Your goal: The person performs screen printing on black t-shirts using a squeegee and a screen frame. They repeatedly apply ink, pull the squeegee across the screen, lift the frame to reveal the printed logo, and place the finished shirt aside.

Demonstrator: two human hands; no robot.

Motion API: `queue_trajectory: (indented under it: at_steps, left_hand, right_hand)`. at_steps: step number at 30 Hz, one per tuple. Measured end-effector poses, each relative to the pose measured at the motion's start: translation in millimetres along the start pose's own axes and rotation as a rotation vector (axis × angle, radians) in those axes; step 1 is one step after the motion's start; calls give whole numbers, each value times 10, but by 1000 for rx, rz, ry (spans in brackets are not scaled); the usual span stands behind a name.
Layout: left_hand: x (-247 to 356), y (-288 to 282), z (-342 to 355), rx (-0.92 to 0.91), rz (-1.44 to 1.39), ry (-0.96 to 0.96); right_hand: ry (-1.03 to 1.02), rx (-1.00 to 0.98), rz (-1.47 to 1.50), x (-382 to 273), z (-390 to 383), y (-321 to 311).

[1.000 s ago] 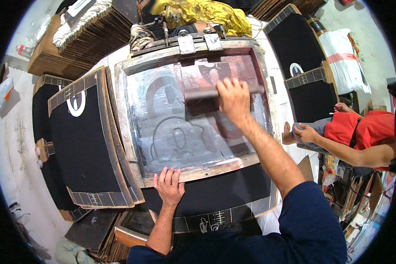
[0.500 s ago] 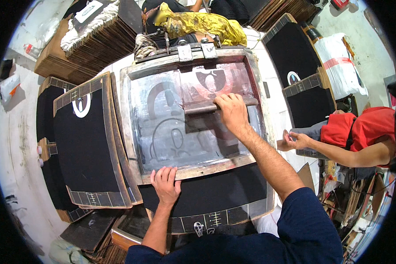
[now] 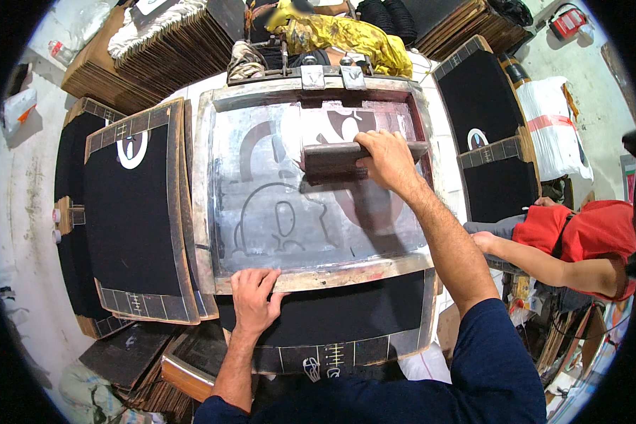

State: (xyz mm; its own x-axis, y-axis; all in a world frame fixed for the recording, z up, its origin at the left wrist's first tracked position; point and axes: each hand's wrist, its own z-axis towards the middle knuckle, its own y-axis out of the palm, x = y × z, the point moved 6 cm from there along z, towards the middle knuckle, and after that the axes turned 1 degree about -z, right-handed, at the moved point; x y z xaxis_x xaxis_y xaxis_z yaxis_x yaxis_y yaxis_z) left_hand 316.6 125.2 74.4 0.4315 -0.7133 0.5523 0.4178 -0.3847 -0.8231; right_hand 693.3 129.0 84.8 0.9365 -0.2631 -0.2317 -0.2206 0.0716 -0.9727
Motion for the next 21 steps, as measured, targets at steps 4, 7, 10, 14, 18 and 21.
queue_trajectory:
  at_steps: [4, 7, 10, 14, 18, 21]
  left_hand:
    - [11, -17, 21, -3, 0, -12]
    - [48, -26, 32, -21, 18, -29]
    - [87, -46, 26, -19, 35, -39]
    - [76, -44, 0, -27, 35, -61]
    - [133, -101, 28, -9, 25, 6]
    - [298, -342, 143, -12, 26, 46]
  right_hand:
    - [-42, 68, -95, 270, 583, 30]
    - [-18, 28, -118, 540, 1283, 1]
    - [59, 49, -212, 672, 1597, 3]
    - [73, 502, -113, 540, 1136, -202]
    - [185, 644, 131, 106, -339, -238]
    - [175, 459, 166, -705, -1550, -192]
